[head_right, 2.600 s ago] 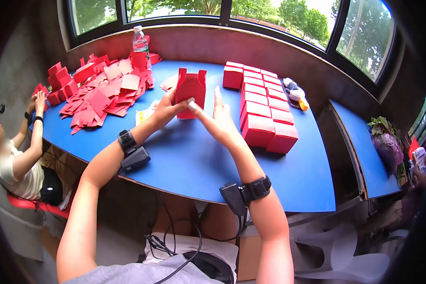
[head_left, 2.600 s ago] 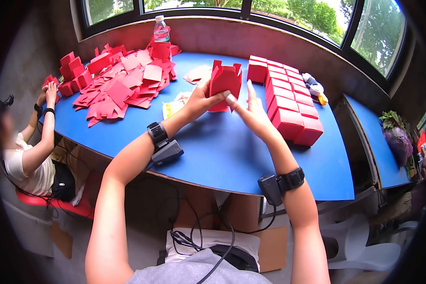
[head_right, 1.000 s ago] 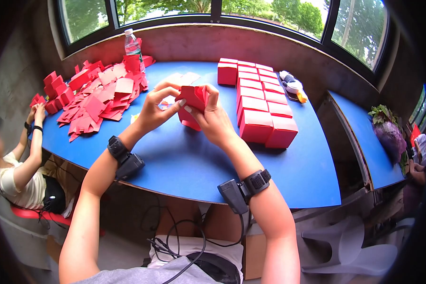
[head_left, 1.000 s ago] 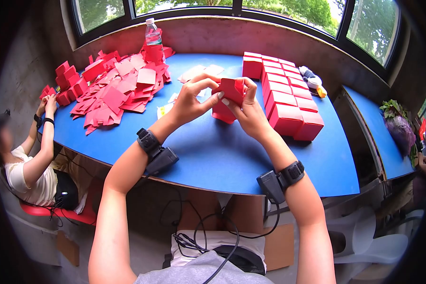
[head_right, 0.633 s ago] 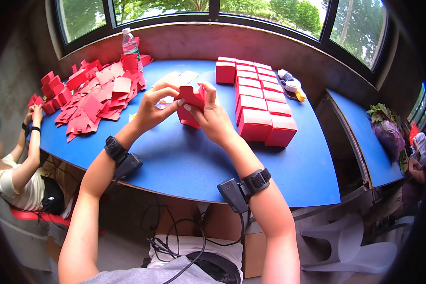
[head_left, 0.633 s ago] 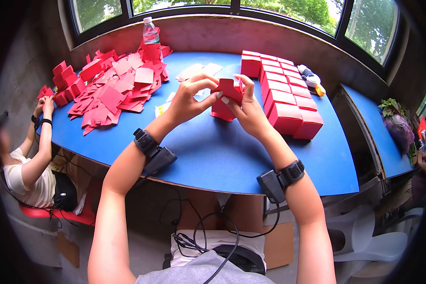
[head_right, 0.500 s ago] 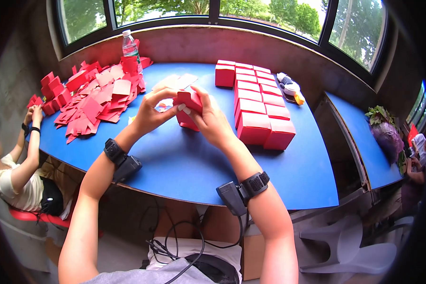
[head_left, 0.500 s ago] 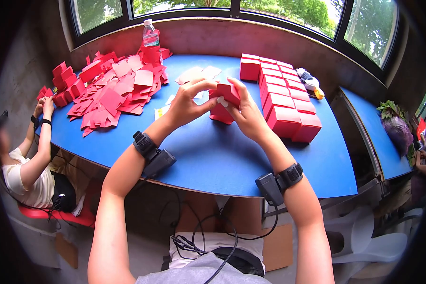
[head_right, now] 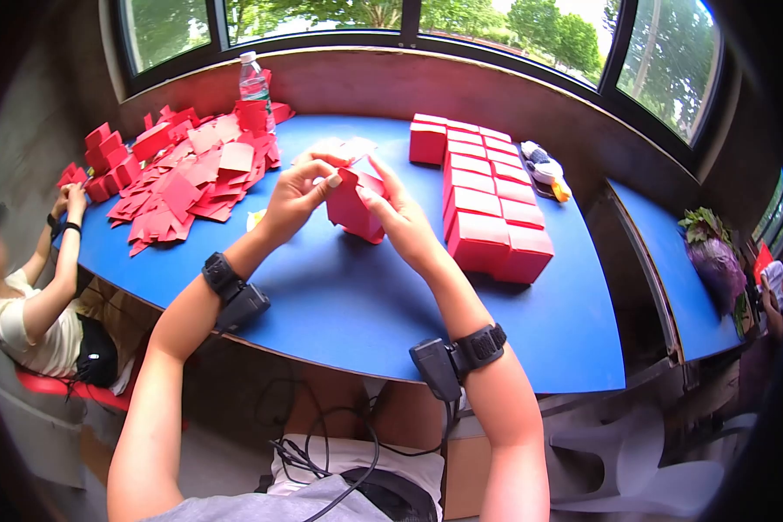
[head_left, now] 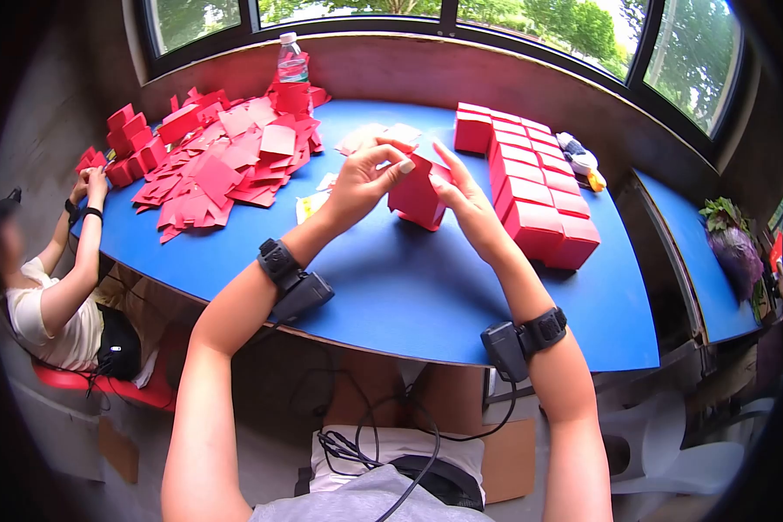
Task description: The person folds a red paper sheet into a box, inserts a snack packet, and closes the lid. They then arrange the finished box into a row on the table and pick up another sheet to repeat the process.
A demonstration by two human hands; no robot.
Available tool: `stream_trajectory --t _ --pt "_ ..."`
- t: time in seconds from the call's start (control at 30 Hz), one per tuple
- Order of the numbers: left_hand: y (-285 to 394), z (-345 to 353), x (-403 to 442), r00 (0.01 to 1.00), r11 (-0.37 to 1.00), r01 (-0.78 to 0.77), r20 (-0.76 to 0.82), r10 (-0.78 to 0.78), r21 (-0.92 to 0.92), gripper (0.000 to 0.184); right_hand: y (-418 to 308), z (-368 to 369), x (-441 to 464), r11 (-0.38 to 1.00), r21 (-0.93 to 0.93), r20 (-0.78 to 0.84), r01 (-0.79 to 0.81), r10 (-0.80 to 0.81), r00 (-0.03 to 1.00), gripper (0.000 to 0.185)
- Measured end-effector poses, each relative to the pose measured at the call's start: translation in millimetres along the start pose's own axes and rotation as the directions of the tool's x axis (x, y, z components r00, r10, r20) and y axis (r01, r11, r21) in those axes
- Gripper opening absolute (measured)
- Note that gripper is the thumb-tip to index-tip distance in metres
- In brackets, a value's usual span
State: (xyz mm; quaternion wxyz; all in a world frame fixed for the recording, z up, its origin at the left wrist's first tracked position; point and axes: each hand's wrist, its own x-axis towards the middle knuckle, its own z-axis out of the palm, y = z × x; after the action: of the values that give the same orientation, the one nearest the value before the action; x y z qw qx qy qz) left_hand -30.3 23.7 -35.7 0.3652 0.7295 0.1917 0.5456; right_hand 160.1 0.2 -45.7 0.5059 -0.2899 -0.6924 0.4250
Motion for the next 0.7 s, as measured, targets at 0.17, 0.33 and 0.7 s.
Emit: stream_trajectory --t 0.17,0.33,0.7 --pt "-1 1 1 0.995 0.999 0.003 0.1 0.0 -0.033 0.023 -14 5 -4 0.955 0.23 0.03 -0.186 0.184 0.982 0.077" --pt "8 3 0 0.979 0.991 -0.067 0.199 0.043 0.115 0.024 -1 5 -3 0.95 0.247 0.069 -0.189 0.178 0.982 0.082" --pt "5 5 1 0.993 0.995 0.072 0.102 -0.064 -0.074 0.024 -9 20 -8 0.967 -0.229 -0.038 0.11 -0.122 0.992 0.076"
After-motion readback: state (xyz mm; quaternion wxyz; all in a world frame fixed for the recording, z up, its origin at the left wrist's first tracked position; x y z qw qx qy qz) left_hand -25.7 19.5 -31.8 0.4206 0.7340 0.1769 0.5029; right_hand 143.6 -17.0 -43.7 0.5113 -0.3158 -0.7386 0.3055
